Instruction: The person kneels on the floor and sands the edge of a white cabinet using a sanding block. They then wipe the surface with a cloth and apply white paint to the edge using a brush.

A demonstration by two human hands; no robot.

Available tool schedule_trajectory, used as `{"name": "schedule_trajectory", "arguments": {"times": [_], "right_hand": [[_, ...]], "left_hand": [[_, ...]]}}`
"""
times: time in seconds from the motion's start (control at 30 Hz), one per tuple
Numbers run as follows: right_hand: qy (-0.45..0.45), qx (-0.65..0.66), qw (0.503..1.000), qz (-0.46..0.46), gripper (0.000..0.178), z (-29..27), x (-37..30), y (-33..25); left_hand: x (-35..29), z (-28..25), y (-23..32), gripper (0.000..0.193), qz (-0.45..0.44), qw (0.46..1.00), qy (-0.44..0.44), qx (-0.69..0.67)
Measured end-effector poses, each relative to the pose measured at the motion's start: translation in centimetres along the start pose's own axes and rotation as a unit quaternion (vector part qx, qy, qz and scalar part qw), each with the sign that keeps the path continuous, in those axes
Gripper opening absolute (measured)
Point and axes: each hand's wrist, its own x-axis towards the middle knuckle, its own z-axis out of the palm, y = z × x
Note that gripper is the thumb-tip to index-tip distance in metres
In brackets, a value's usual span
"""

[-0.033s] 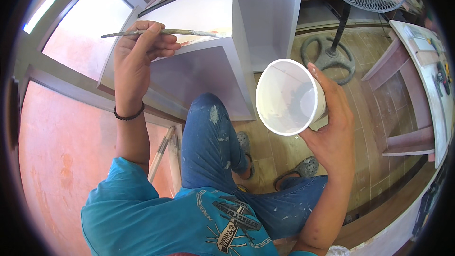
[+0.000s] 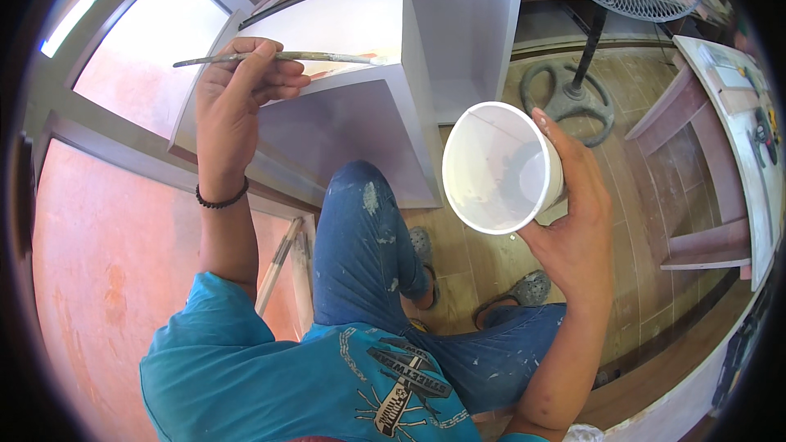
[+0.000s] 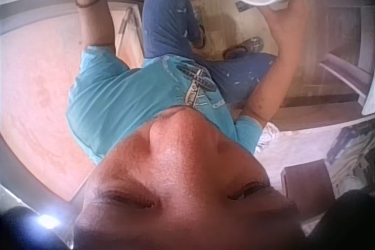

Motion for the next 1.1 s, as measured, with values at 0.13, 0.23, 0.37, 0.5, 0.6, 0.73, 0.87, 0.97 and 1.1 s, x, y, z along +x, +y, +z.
{"name": "schedule_trajectory", "arguments": {"times": [0.13, 0.23, 0.37, 0.5, 0.6, 0.73, 0.87, 0.97, 1.1], "right_hand": [[-0.013, -0.016, 1.0, 0.002, 0.092, -0.2, -0.4, 0.0], [-0.015, -0.018, 1.0, 0.008, 0.092, 0.0, -0.5, -0.1], [-0.01, -0.012, 1.0, 0.017, 0.091, 0.2, -0.5, -0.3], [-0.007, -0.027, 1.0, 0.001, 0.092, 0.1, -0.1, -0.5], [-0.02, -0.01, 1.0, -0.001, 0.093, 0.4, -0.1, -0.3], [-0.022, -0.02, 1.0, -0.007, 0.094, 0.4, -0.1, -0.2], [-0.021, -0.016, 1.0, 0.005, 0.094, 0.1, -0.1, -0.4], [-0.022, -0.02, 1.0, 0.005, 0.094, 0.0, -0.3, -0.3], [-0.016, -0.011, 1.0, 0.024, 0.093, 0.1, -0.3, -0.5]], "left_hand": [[-0.9, -1.1, 0.0, 0.025, -0.016, 1.0, 0.015, 0.006], [-1.3, -2.2, 0.0, 0.029, -0.022, 0.999, 0.028, 0.028], [-1.7, -4.0, -0.1, 0.028, -0.023, 0.997, 0.053, 0.045], [-1.9, -5.7, -0.1, 0.026, -0.017, 0.994, 0.093, 0.055], [-1.9, -6.5, -0.3, 0.024, 0.026, 0.993, 0.116, -0.01], [-1.3, -3.3, -0.2, 0.023, 0.039, 0.996, 0.071, -0.043], [-0.7, -0.1, 0.0, 0.026, 0.039, 0.999, 0.008, -0.012], [-0.4, 0.9, 0.0, 0.025, 0.033, 0.999, -0.009, 0.0], [-0.1, 0.7, -0.3, 0.026, 0.02, 1.0, -0.017, 0.003]]}}
